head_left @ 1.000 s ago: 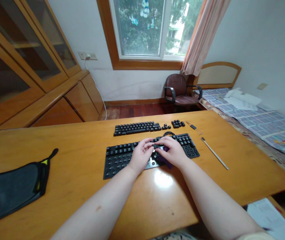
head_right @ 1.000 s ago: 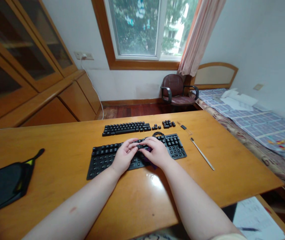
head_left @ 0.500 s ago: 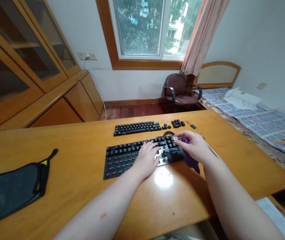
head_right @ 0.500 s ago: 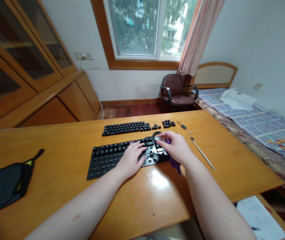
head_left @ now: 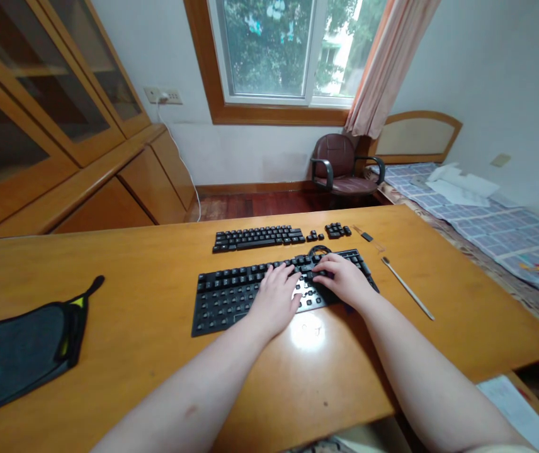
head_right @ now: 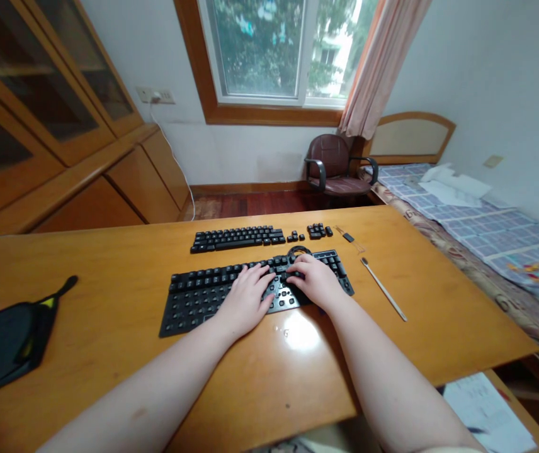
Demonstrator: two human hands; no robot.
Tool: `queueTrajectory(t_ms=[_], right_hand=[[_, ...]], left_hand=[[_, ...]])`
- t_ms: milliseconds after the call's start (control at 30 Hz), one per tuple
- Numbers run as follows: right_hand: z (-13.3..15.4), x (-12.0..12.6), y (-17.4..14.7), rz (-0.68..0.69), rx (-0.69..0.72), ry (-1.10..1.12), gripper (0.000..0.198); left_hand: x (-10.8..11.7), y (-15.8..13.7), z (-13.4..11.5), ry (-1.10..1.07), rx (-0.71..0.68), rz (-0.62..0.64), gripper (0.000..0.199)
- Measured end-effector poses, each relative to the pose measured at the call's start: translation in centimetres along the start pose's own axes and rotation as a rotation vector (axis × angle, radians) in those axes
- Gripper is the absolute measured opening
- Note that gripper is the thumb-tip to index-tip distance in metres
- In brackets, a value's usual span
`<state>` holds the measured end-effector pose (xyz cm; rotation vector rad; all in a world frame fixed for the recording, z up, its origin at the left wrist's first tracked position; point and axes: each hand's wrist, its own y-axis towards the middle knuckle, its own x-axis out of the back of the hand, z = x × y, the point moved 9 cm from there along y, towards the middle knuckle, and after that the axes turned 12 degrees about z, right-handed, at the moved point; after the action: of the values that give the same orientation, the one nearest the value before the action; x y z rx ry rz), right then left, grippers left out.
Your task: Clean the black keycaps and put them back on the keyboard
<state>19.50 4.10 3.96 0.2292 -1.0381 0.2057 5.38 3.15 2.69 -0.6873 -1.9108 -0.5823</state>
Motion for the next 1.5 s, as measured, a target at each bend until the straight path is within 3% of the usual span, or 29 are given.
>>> queueTrajectory(t_ms=[500,767,1033,1300,1500], right_hand=[[-0.3,-0.8,0.1,0.005,-0.028,-0.041,0.018],[-0.1,-0.5,-0.3,-0.027,-0.119,-0.111,0.014],[1.4,-0.5,-0.7,0.149,-0.222,-0.247,0.026],[1.8,-1.5,-0.5,0.242,-0.245,-0.305,0.029],[2.1,-0.8,-0.7,0.118,-0.201,-0.25,0.027]], left_hand=[[-0.3,0.0,-0.2,0.056,-0.016,0.034,0.047],[-0.4,0.1,-0.3,0.079,-0.021,0.038,0.043],[-0.4,0.2,-0.4,0.129,0.006,0.092,0.044],[-0.7,0.2,-0.2,0.131,0.008,0.062,0.04],[0.2,0.0,-0.4,0.104,0.004,0.026,0.042]])
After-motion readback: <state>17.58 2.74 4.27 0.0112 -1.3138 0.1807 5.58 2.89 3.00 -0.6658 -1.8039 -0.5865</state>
